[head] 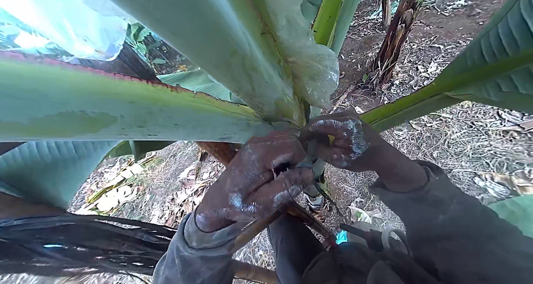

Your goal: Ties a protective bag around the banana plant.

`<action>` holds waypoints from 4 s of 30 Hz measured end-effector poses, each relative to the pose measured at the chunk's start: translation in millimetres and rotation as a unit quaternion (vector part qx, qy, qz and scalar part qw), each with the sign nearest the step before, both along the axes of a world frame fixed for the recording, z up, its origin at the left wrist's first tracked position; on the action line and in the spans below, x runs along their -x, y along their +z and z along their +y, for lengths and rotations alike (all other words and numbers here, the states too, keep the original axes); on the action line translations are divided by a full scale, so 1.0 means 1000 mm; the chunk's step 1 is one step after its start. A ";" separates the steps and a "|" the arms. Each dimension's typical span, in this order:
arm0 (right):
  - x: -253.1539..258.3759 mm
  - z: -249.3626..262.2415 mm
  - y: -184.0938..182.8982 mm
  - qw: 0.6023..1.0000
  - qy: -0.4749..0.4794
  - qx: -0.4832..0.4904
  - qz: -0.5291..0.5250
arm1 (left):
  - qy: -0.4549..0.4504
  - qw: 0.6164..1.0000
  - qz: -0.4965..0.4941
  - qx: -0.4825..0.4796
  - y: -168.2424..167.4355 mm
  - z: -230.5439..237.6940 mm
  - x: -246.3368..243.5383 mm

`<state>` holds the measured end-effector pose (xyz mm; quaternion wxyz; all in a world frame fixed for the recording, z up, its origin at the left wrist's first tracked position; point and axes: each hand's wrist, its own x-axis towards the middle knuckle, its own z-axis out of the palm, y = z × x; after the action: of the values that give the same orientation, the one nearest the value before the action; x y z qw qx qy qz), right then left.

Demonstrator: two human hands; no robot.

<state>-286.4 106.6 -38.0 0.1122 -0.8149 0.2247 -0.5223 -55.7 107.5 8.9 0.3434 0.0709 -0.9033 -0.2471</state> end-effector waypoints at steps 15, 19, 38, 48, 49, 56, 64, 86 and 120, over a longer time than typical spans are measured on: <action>-0.011 -0.010 -0.059 0.734 0.224 -0.356 -0.534 | 0.183 0.948 0.003 0.261 -0.071 -0.032 0.051; -0.024 -0.017 -0.064 0.739 0.191 -0.303 -0.571 | 0.212 0.947 -0.001 0.243 -0.066 -0.029 0.061; 0.002 -0.051 -0.011 0.893 -0.092 -0.239 -0.370 | 0.308 0.906 0.143 0.254 -0.070 -0.028 0.079; 0.002 -0.017 0.011 0.917 -0.132 -0.254 -0.277 | 0.316 0.936 0.147 0.040 -0.109 -0.024 0.111; 0.010 -0.034 -0.001 0.926 -0.119 -0.222 -0.282 | 0.312 0.936 0.160 0.018 -0.110 -0.024 0.113; 0.017 -0.037 -0.009 0.936 -0.101 -0.206 -0.268 | 0.251 0.920 0.254 -0.162 -0.106 -0.021 0.119; 0.019 -0.037 -0.010 0.941 -0.109 -0.198 -0.254 | 0.213 0.832 0.365 -0.361 -0.094 -0.009 0.142; 0.042 -0.071 0.044 0.931 -0.117 -0.237 -0.251 | 0.115 0.819 0.385 -0.410 -0.117 -0.043 0.153; 0.055 -0.069 0.072 0.966 -0.172 -0.146 -0.124 | 0.081 0.767 0.404 -0.493 -0.062 -0.037 0.162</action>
<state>-341.0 37.4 33.8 0.1660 -0.6680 0.4195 -0.5918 -217.9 70.6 -53.3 0.6133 0.1972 -0.4262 -0.6351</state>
